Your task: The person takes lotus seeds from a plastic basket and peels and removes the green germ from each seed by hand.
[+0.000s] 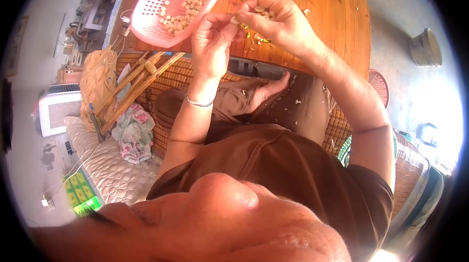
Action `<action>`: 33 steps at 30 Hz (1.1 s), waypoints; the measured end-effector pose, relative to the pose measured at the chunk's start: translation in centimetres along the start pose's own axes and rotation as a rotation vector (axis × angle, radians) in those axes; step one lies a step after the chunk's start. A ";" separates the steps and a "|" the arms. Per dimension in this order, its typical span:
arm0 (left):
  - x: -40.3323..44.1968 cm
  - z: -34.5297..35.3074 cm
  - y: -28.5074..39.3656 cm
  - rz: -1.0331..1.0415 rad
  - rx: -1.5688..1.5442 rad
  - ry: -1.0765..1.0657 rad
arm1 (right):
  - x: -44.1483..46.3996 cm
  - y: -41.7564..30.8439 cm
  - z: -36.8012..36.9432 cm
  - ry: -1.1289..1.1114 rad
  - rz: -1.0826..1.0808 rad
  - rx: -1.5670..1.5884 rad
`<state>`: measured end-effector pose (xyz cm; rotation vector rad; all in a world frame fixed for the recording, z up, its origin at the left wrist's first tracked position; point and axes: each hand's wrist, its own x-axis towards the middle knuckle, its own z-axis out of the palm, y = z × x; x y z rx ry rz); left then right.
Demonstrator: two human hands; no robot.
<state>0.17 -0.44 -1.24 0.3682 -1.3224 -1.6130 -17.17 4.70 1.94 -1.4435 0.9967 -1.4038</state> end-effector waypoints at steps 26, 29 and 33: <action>-0.4 1.2 -2.0 0.181 0.271 0.143 | -0.3 1.2 1.2 0.256 -0.081 -0.474; -0.4 1.8 -1.2 0.114 0.260 0.176 | -0.3 0.6 1.2 0.233 0.017 -0.373; -0.3 1.5 -1.2 0.151 0.238 0.190 | -0.1 0.8 1.1 0.193 -0.026 -0.394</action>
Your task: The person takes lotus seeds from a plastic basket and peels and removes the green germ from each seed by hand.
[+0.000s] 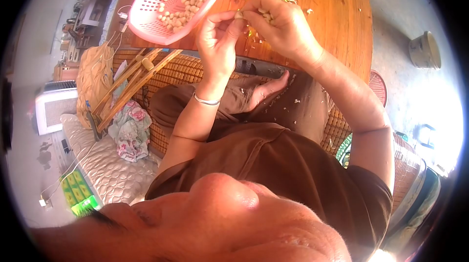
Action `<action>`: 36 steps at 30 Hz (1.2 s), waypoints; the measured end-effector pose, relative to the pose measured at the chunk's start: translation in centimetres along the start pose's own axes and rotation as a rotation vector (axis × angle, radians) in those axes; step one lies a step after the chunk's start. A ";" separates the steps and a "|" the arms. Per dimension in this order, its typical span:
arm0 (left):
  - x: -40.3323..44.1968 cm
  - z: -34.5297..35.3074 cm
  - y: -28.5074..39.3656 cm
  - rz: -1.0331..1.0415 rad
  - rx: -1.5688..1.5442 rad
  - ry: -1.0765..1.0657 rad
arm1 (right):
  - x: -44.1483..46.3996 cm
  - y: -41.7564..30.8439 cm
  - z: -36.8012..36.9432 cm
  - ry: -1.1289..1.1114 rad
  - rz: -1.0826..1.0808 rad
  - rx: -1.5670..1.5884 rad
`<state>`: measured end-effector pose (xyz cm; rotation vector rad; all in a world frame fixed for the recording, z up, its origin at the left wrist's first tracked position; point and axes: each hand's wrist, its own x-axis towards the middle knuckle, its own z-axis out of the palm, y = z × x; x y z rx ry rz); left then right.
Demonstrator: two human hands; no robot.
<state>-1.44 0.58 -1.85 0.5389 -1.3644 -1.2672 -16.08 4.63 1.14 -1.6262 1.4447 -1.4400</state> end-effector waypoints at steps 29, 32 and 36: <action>0.0 -0.8 -0.6 -0.106 -0.248 -0.081 | 0.2 0.0 -0.2 0.007 -0.057 -0.100; 0.1 -0.9 -0.7 -0.072 -0.233 -0.063 | 0.1 -0.3 -0.1 0.015 -0.151 -0.165; 0.0 -1.1 -0.3 -0.003 -0.018 -0.097 | 0.1 0.1 -0.1 0.042 -0.239 -0.243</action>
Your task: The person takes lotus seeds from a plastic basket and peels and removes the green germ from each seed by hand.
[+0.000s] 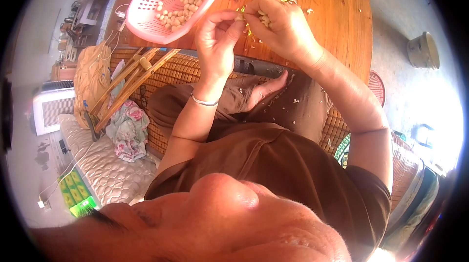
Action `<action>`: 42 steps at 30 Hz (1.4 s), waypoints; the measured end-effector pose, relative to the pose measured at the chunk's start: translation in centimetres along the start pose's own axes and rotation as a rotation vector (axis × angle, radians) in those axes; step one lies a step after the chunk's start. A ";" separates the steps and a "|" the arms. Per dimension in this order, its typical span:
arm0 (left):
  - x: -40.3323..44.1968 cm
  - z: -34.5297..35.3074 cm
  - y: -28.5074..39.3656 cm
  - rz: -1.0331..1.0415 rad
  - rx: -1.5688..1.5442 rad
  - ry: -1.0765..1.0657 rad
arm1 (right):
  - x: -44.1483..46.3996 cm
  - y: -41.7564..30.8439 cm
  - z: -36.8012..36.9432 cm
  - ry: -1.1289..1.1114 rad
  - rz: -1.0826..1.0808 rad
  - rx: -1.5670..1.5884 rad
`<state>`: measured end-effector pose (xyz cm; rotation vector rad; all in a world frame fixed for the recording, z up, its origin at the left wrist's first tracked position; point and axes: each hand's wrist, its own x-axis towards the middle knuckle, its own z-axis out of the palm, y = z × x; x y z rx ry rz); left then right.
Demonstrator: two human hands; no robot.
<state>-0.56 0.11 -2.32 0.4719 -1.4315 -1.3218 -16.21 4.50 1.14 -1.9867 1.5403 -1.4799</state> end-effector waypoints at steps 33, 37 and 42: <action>0.4 -1.1 -1.1 -0.169 -0.282 -0.068 | 0.3 0.1 -0.3 0.016 0.067 0.018; 0.4 -1.0 -0.7 -0.202 -0.340 -0.066 | 0.3 0.2 -0.1 0.024 0.071 -0.013; 0.5 -0.9 -0.6 -0.196 -0.362 -0.062 | 0.3 0.3 -0.1 0.008 0.094 -0.013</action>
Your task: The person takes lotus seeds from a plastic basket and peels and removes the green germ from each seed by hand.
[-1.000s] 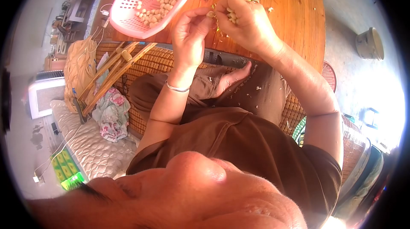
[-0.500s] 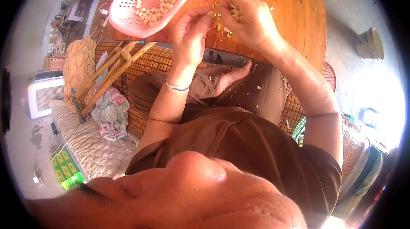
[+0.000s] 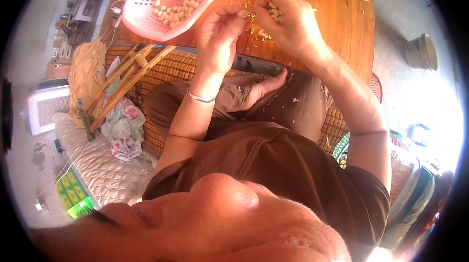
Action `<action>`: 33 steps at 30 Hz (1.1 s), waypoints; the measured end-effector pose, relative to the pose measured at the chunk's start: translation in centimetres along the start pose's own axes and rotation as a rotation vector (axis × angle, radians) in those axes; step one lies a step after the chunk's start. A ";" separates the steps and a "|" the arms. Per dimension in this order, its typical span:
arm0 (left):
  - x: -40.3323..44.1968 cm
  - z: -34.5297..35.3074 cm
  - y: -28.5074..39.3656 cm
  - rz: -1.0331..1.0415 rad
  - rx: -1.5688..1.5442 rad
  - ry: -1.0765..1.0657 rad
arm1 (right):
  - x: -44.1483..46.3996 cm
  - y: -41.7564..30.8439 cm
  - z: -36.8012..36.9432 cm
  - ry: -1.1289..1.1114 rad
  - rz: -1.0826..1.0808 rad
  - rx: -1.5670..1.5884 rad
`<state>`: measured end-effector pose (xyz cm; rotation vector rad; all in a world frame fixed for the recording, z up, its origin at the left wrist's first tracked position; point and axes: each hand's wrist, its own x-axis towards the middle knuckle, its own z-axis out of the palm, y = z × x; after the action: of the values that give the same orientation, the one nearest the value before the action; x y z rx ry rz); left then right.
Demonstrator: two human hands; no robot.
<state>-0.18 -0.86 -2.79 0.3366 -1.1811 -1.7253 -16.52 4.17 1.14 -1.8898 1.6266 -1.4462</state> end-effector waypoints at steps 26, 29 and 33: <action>-0.1 -0.4 -0.1 -0.014 -0.082 0.012 | 0.0 0.0 -0.1 0.000 0.049 0.025; 0.0 -0.6 -0.2 -0.010 -0.071 -0.002 | 0.0 0.1 0.1 0.010 0.025 0.039; 0.1 -1.0 -0.6 -0.003 -0.052 -0.021 | 0.1 -0.2 -0.2 -0.025 0.119 0.071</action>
<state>0.17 -1.45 -3.75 0.2893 -1.1493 -1.7623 -16.57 4.26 1.42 -1.7357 1.6245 -1.4072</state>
